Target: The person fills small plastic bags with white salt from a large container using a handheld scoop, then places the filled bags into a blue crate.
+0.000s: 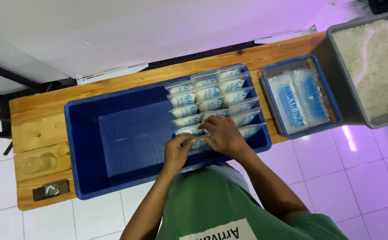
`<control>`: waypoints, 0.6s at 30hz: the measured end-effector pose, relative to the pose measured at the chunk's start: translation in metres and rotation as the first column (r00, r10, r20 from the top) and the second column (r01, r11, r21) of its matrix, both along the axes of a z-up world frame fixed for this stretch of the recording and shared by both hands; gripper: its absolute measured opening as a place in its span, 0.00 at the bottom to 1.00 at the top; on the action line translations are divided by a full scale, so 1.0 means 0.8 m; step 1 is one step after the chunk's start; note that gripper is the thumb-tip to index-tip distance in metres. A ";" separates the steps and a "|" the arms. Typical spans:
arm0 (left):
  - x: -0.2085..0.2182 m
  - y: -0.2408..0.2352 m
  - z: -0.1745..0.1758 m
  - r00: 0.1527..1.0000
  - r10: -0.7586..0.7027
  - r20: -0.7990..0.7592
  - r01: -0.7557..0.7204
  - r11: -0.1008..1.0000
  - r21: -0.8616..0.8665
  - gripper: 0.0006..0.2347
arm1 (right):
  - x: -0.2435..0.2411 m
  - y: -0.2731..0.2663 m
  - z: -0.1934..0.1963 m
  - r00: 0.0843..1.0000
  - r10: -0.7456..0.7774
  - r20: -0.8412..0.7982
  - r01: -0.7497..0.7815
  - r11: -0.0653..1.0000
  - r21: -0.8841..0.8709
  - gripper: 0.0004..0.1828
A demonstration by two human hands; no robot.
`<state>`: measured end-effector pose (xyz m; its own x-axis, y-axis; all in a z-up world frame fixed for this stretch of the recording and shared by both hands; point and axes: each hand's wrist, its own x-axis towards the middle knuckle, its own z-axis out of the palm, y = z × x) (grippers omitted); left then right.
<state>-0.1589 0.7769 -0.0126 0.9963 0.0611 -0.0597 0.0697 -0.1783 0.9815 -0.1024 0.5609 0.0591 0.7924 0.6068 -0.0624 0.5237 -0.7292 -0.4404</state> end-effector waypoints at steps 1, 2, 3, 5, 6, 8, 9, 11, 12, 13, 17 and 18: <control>-0.001 0.001 0.000 1.000 0.004 -0.001 -0.004 1.000 0.000 0.03 | 0.002 -0.002 -0.014 1.000 0.004 -0.001 -0.004 1.000 0.000 0.21; -0.003 0.001 0.000 1.000 -0.001 0.022 0.001 1.000 0.029 0.03 | 0.004 -0.004 -0.028 0.998 0.041 0.056 -0.037 0.997 -0.072 0.16; -0.004 0.002 0.000 0.999 -0.008 0.044 0.006 0.998 0.059 0.03 | 0.006 -0.005 -0.043 0.991 0.082 0.109 -0.065 0.987 -0.145 0.12; -0.008 0.002 0.002 0.996 0.021 0.089 -0.027 0.998 0.056 0.03 | 0.005 -0.007 -0.059 0.981 0.101 0.166 -0.080 0.988 -0.130 0.10; -0.009 0.003 0.003 0.990 0.048 0.134 -0.055 0.997 0.052 0.03 | 0.006 -0.008 -0.068 0.968 0.115 0.223 -0.091 0.989 -0.115 0.09; -0.008 0.006 0.014 0.985 0.049 0.163 -0.062 0.995 0.075 0.03 | 0.005 -0.004 -0.066 0.965 0.102 0.243 -0.085 0.993 -0.078 0.09; -0.009 0.007 0.018 0.980 0.048 0.192 -0.067 0.993 0.096 0.03 | 0.004 -0.003 -0.065 0.961 0.086 0.261 -0.077 0.996 -0.044 0.09; -0.009 0.006 0.015 0.977 0.045 0.208 -0.066 0.993 0.096 0.03 | 0.002 -0.001 -0.052 0.966 0.074 0.248 -0.074 0.997 -0.008 0.10; -0.009 0.006 0.014 0.973 0.041 0.225 -0.064 0.993 0.095 0.04 | 0.001 0.000 -0.045 0.970 0.061 0.235 -0.069 0.997 0.026 0.11; -0.009 0.006 0.016 0.973 0.040 0.227 -0.063 0.993 0.097 0.04 | 0.003 -0.002 -0.056 0.970 0.060 0.237 -0.068 0.997 0.027 0.11; -0.010 0.004 0.022 0.963 0.027 0.270 -0.066 0.988 0.138 0.03 | 0.003 -0.008 -0.068 0.963 0.065 0.262 -0.059 0.998 -0.031 0.09; -0.010 0.004 0.023 0.960 0.028 0.279 -0.069 0.988 0.141 0.03 | 0.002 -0.008 -0.063 0.964 0.064 0.258 -0.061 0.998 -0.022 0.09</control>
